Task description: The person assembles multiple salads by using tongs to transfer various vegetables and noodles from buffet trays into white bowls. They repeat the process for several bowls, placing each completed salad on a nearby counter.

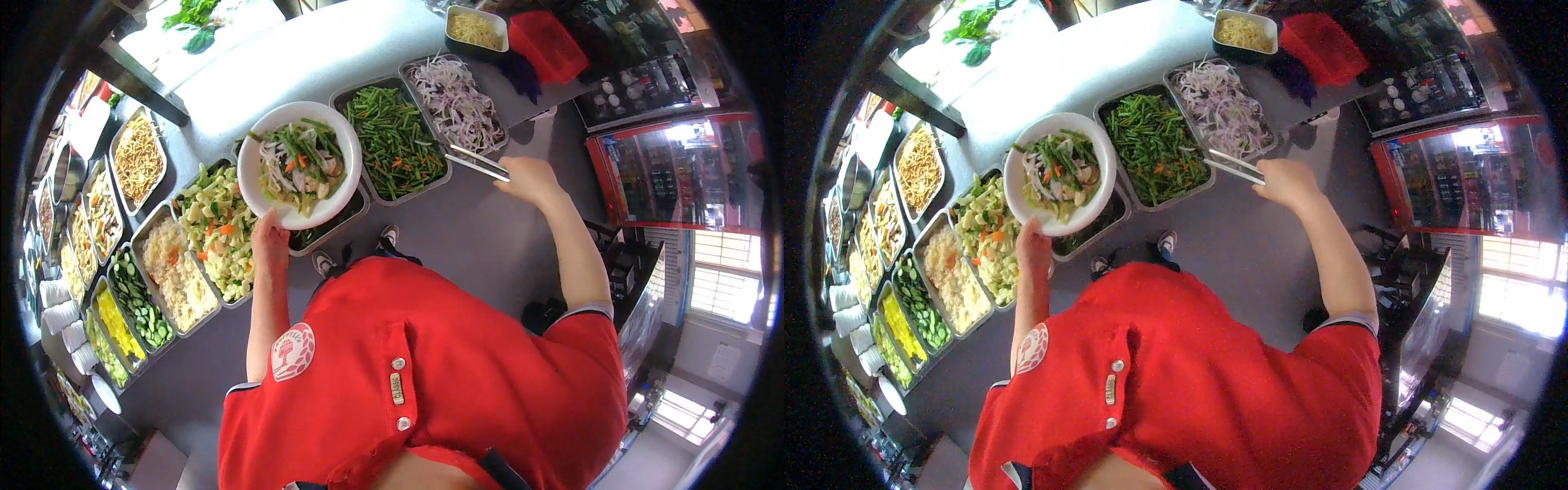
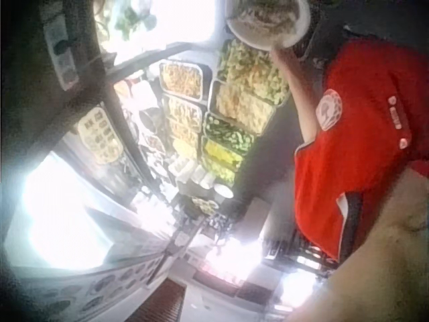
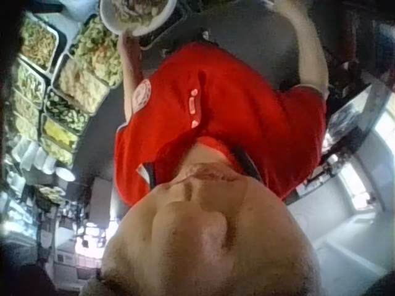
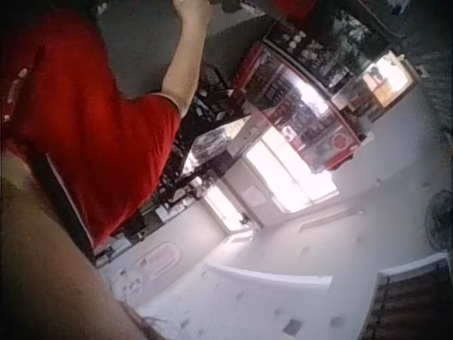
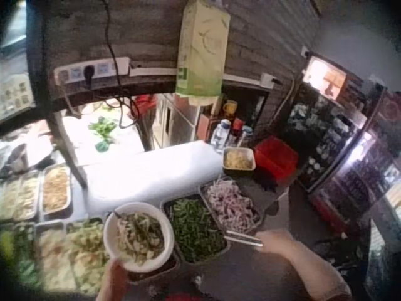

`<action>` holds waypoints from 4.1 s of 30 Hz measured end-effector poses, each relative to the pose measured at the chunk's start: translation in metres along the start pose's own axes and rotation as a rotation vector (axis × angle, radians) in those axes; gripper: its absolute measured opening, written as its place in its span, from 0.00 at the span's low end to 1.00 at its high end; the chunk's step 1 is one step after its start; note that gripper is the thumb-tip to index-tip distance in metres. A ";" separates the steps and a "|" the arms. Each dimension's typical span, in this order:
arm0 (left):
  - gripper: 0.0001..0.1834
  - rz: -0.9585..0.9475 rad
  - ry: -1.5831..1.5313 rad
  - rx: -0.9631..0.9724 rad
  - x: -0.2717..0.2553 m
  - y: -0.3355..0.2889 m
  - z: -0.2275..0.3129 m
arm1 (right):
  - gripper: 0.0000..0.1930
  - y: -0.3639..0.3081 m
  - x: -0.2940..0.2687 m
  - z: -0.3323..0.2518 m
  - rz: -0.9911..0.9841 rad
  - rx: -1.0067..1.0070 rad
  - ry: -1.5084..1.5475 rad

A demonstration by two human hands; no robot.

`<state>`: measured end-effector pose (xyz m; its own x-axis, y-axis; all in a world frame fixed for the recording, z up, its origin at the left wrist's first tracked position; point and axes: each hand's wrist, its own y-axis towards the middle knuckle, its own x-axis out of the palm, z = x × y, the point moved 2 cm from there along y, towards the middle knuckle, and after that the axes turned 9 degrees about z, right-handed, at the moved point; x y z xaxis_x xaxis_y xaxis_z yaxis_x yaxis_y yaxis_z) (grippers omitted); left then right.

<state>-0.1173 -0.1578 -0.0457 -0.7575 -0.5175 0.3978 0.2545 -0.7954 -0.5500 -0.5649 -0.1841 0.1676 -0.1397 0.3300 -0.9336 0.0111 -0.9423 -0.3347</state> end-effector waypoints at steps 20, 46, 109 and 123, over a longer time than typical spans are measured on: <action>0.06 0.062 0.024 0.025 -0.027 -0.010 -0.007 | 0.12 -0.004 -0.065 -0.017 -0.185 0.193 0.211; 0.10 0.064 -0.204 -0.088 -0.024 -0.036 0.003 | 0.14 0.089 -0.014 -0.014 -0.199 -0.191 -0.330; 0.11 0.366 -0.335 0.221 -0.282 -0.214 0.057 | 0.12 0.003 -0.112 -0.494 0.359 -1.289 -0.209; 0.09 0.544 -0.228 0.244 -0.521 -0.296 0.129 | 0.11 -0.140 -0.109 -0.764 0.403 -1.471 -0.278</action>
<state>0.2796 0.3065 0.0050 -0.3417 -0.9002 0.2700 0.7168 -0.4354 -0.5446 0.2051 -0.0444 0.2181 -0.0591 -0.1006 -0.9932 0.9981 -0.0231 -0.0570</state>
